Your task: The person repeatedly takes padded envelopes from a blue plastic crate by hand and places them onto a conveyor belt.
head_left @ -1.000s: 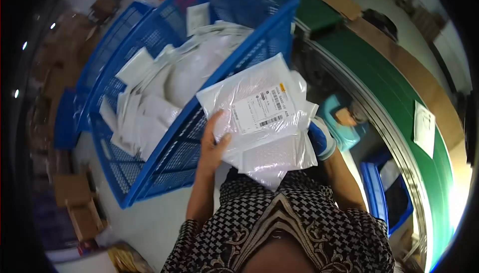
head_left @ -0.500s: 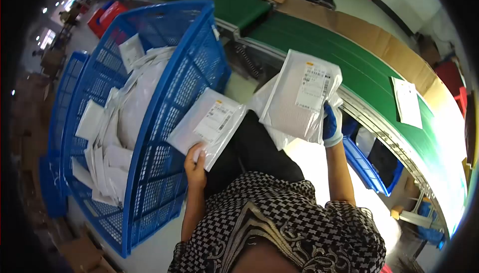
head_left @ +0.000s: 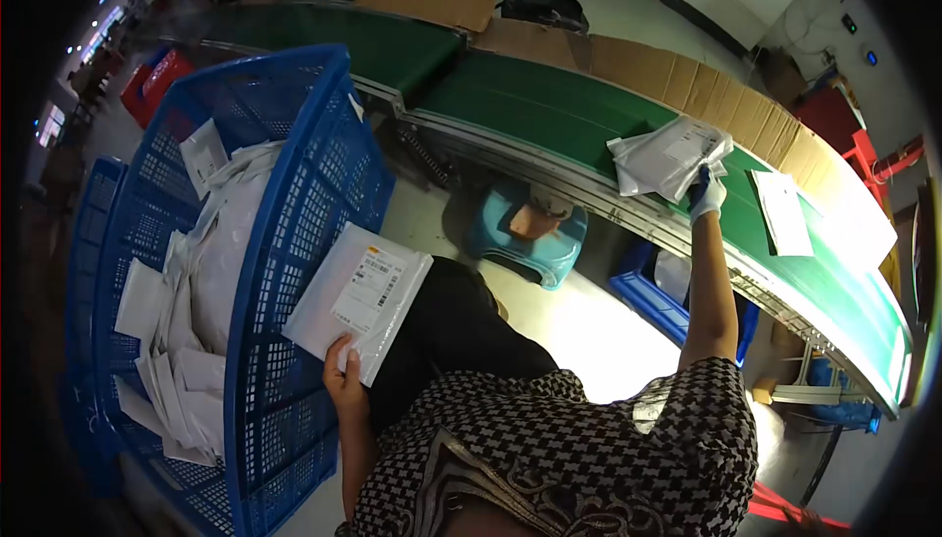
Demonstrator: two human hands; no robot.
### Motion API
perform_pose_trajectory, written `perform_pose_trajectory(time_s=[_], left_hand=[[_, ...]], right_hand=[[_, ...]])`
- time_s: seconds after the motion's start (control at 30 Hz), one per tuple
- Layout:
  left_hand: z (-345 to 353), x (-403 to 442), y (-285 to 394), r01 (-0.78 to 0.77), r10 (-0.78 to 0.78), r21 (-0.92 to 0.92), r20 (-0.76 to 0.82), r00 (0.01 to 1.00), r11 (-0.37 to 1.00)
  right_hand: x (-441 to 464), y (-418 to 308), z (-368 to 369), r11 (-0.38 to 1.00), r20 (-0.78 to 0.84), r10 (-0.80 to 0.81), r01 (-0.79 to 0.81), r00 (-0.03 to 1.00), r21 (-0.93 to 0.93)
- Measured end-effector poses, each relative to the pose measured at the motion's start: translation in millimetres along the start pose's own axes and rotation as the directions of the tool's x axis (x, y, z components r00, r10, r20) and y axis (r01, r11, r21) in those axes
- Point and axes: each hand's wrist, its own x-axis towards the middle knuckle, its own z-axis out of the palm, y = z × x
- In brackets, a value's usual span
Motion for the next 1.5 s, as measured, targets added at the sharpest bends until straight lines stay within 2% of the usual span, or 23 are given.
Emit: perform_pose_trajectory(time_s=[0.13,0.23,0.27,0.3,0.33,0.37,0.43,0.57,0.7,0.83,0.87,0.93,0.97,1.0,1.03,1.13,1.2,1.27,1.3,1.37,1.4,1.47,1.5], left_hand=[[-5,4,-2,0.021,-0.022,0.012,0.058,0.998,1.000],[0,11,-1,0.009,-0.010,0.008,0.079,0.997,1.000],[2,12,-2,0.000,0.000,0.000,0.081,0.997,1.000],[3,12,-3,-0.006,0.006,-0.005,0.082,0.997,1.000],[3,12,-3,-0.012,0.012,-0.008,0.081,0.997,1.000],[3,12,-2,-0.020,0.021,-0.016,0.073,0.997,1.000],[2,11,-1,-0.026,0.026,-0.010,0.039,0.999,1.000],[5,4,-3,-0.027,0.027,0.012,0.037,0.999,1.000],[0,8,-5,-0.006,0.007,-0.023,0.043,0.999,1.000],[-1,11,-10,-0.027,0.028,-0.024,0.061,0.998,0.999],[0,12,-10,-0.033,0.034,-0.025,0.058,0.998,0.999],[3,12,-9,-0.043,0.045,-0.041,0.049,0.998,0.998],[4,11,-8,-0.050,0.051,-0.051,0.034,0.998,0.997],[5,9,-8,-0.056,0.057,-0.059,0.014,0.998,0.997],[6,8,-7,-0.063,0.063,-0.064,-0.007,0.998,0.996],[5,3,-5,-0.044,0.046,-0.040,0.042,0.998,0.998],[-2,-2,1,-0.026,0.024,0.015,0.087,0.996,1.000],[6,-4,24,-0.103,0.084,0.096,0.188,0.979,0.990],[12,-7,30,-0.040,0.033,0.025,0.236,0.971,0.999],[27,-6,39,-0.012,0.034,-0.065,0.356,0.934,0.998],[34,-3,46,-0.064,0.079,-0.050,0.418,0.905,0.997],[37,-6,56,-0.109,0.113,-0.036,0.476,0.872,0.993],[39,-10,58,0.030,-0.015,-0.029,0.424,0.906,0.999]], right_hand=[[19,-1,-50,0.987,-0.076,-0.083,0.092,0.994,0.131],[34,-14,-42,0.941,0.003,-0.096,0.090,0.995,0.327],[29,-27,-34,0.996,-0.044,-0.087,0.086,0.995,-0.022],[23,-39,-25,0.928,-0.092,-0.090,0.049,0.992,-0.370],[12,-52,-12,0.743,-0.134,-0.107,-0.010,0.985,-0.669],[8,-58,-1,0.468,-0.158,-0.140,-0.075,0.977,-0.881],[29,-63,-16,0.797,-0.248,-0.070,-0.095,0.966,-0.596],[52,-88,-59,0.802,-0.189,-0.137,-0.004,0.972,-0.597],[37,-150,-74,0.398,-0.043,-0.445,0.154,0.895,-0.904],[17,-197,-80,-0.109,0.206,-0.587,0.175,0.783,-0.978],[2,-203,-72,-0.238,0.280,-0.596,0.167,0.753,-0.957],[12,-189,-89,-0.581,0.311,-0.411,0.017,0.857,-0.814],[16,-170,-107,-0.745,0.477,-0.313,0.099,0.822,-0.660],[24,-150,-119,-0.747,0.484,-0.314,0.102,0.816,-0.657],[16,-128,-111,-0.633,0.417,-0.212,0.201,0.884,-0.748],[-48,-63,-58,-0.156,0.289,0.196,0.321,0.937,-0.934],[-131,-31,-2,0.374,0.353,0.451,0.186,0.820,-0.908],[-195,33,24,0.810,0.670,0.464,0.029,0.579,-0.586],[-234,32,53,0.779,0.673,0.620,-0.219,0.404,-0.587],[-271,67,65,0.883,0.873,0.461,-0.185,0.160,-0.432],[-290,67,76,0.878,0.880,0.460,-0.204,0.117,-0.433],[-315,45,90,0.787,0.759,0.609,-0.296,0.232,-0.541],[-323,32,93,0.742,0.682,0.668,-0.335,0.297,-0.581]])
